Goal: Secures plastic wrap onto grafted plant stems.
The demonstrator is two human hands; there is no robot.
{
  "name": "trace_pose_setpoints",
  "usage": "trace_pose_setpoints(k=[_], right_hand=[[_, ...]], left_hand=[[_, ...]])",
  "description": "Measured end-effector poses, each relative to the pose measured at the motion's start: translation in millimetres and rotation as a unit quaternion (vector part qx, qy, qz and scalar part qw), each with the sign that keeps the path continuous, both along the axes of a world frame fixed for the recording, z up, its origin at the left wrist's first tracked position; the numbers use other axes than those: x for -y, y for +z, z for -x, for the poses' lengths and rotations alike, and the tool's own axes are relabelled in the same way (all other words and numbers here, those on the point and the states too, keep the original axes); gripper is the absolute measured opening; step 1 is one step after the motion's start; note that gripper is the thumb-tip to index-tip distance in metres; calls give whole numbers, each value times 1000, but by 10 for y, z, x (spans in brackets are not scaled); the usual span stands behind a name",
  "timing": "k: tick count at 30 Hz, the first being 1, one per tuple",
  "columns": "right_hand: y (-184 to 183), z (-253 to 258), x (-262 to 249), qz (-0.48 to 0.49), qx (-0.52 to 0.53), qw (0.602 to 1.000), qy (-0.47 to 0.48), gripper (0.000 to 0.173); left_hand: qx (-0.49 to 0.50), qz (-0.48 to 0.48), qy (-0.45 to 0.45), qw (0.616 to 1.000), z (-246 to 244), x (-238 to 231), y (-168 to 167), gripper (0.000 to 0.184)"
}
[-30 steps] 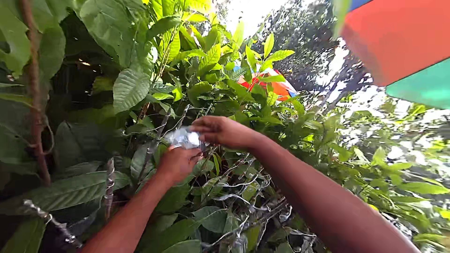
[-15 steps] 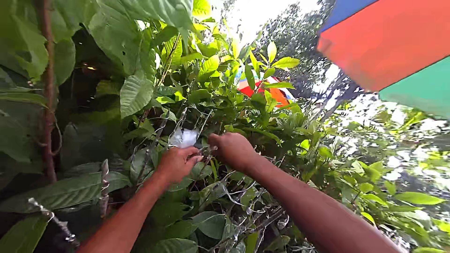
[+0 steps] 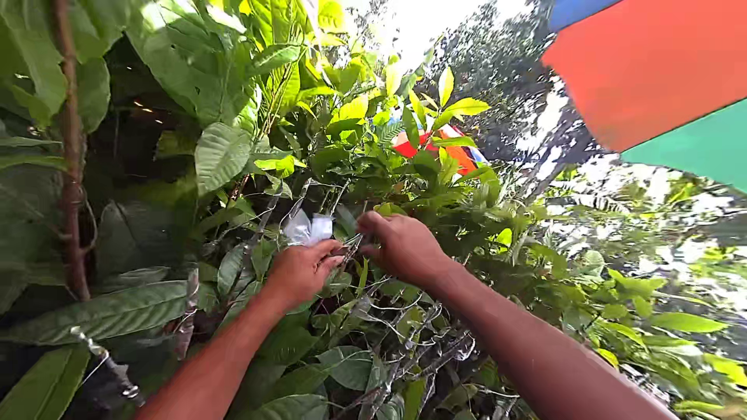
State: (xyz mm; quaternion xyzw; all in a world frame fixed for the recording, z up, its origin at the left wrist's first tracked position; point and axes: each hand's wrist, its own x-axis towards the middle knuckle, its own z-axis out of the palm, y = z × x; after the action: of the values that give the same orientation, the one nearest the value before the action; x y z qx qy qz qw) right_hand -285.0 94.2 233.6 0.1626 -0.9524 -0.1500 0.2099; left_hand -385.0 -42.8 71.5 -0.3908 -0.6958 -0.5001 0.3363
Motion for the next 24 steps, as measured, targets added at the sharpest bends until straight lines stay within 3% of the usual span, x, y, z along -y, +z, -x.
trace_pose_setpoints(k=[1, 3, 5, 8, 11, 14, 16, 18, 21, 24], right_hand=[[-80, -20, 4, -21, -8, 1000, -14, 26], [-127, -111, 52, 32, 47, 996, -62, 26], [-121, -219, 67, 112, 106, 985, -83, 25], [-134, -449, 211, 155, 125, 977, -73, 29], [-133, -471, 375, 70, 36, 997, 16, 35], [14, -54, 257, -34, -5, 995, 95, 27], [19, 248, 14, 10, 21, 998, 63, 14], [-132, 326, -58, 46, 52, 997, 13, 24], [-395, -21, 371, -90, 70, 993, -12, 25], [-252, -87, 652, -172, 19, 984, 27, 17]], left_hand=[[-30, -25, 26, 999, 9, -18, -24, 34], [-53, -72, 65, 994, 18, -48, -38, 31], [-34, -100, 73, 992, 32, -49, -16, 28], [-1, -102, 55, 993, 34, -41, 23, 28], [31, -39, 16, 999, -71, -76, 80, 28], [44, 37, -26, 998, -134, -93, 97, 32], [40, 6, -38, 998, -75, -70, 66, 31], [59, -61, -35, 996, 18, 9, 54, 28], [69, -122, -26, 990, 106, 104, 36, 25], [72, -101, -50, 991, 78, 90, 20, 23]])
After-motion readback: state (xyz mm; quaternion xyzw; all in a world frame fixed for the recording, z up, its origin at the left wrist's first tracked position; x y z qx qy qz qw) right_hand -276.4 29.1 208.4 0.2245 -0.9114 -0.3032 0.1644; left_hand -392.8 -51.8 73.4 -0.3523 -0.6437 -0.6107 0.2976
